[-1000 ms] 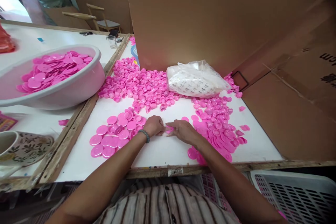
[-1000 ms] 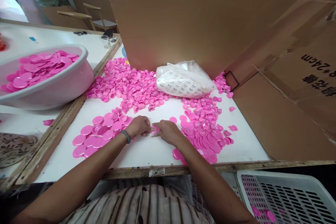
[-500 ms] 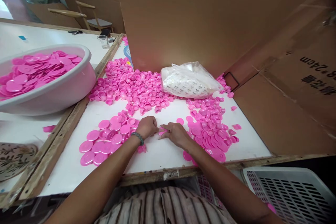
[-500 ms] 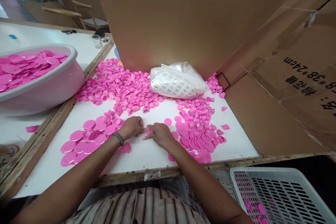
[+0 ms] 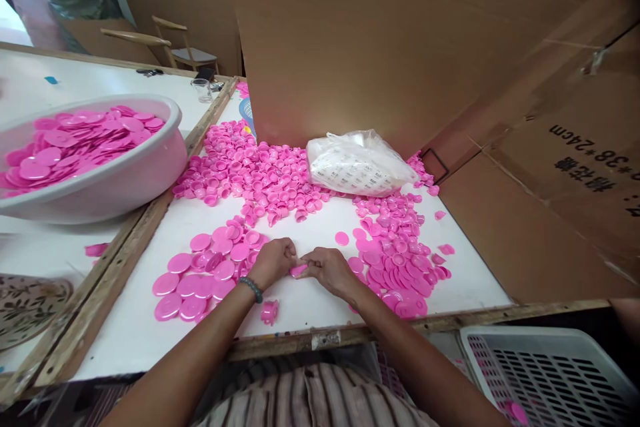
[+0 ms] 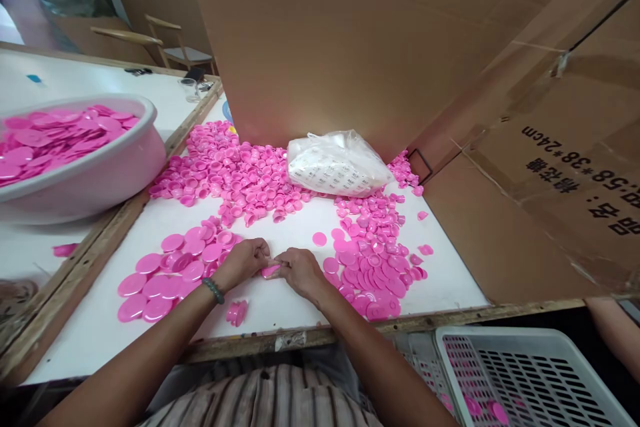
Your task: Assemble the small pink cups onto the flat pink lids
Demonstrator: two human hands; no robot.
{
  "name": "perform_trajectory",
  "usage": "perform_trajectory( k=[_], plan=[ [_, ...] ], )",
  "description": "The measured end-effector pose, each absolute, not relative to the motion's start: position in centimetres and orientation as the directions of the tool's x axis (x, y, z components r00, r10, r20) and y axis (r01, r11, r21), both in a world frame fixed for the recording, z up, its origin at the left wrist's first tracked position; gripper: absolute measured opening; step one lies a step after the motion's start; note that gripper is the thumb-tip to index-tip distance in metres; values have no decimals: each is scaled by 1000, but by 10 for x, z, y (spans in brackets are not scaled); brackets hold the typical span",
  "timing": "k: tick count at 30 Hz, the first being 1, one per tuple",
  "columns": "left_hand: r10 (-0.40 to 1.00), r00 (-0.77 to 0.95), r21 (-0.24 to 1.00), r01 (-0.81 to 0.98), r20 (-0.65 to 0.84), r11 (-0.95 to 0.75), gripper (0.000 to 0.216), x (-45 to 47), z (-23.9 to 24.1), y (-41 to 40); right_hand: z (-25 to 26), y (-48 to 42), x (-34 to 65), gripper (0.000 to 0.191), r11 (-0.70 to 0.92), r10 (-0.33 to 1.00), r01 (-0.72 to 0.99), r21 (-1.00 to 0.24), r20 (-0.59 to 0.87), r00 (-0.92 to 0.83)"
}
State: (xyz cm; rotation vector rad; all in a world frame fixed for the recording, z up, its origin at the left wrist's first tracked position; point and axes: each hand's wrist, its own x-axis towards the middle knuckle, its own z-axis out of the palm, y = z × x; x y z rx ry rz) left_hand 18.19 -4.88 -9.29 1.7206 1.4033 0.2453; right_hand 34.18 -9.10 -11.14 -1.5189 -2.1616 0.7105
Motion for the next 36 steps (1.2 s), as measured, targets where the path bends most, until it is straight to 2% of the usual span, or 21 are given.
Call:
perform_trajectory(
  k=[3,5,7,9,11,12,14,16,18,21,24,27,29,32,36],
  plan=[
    [881,324,667,745,-346,-12,11,177,-87,-53,-106,-88,357,17,274,959,816,-509,78,-273],
    [918,279,581,811,-283,-67,10,174,-81,-61,-102,-85,374,23,220,974,901,-375,142,-178],
    [948,276,486,858,-157,-169,10,174,-75,-73,-100,-81,389,27,161,979,963,-214,157,-129],
    [931,364,425,845,-12,-325,14,178,-74,-84,-100,-77,396,29,149,984,985,-84,105,-140],
    [871,483,392,788,86,-475,17,182,-78,-92,-101,-73,394,33,171,984,984,-44,49,-169],
    [844,525,377,764,107,-523,17,183,-83,-94,-102,-71,391,36,178,984,982,-67,34,-176],
    [825,556,349,756,105,-554,11,182,-92,-95,-104,-68,383,38,163,986,966,-200,20,-163],
    [843,532,327,785,80,-526,4,177,-101,-94,-104,-62,377,34,116,991,924,-365,-16,-131],
    [868,494,310,817,59,-486,7,172,-105,-93,-102,-54,373,31,87,993,887,-453,-35,-115],
    [882,468,320,828,58,-461,5,172,-102,-90,-95,-35,364,26,166,986,886,-433,57,-157],
    [882,460,345,816,97,-463,8,182,-96,-85,-91,-11,350,25,377,926,864,-333,165,-340],
    [878,461,359,803,130,-475,16,196,-94,-75,-93,8,336,22,503,864,829,-244,135,-485],
    [859,490,377,775,149,-507,20,203,-95,-68,-95,12,334,20,448,892,849,-280,86,-443],
    [831,539,402,736,140,-545,24,212,-97,-60,-96,9,342,19,281,954,881,-380,8,-301],
    [869,492,445,768,50,-460,22,223,-97,-53,-90,-2,368,20,154,977,903,-401,-77,-201]
  ],
)
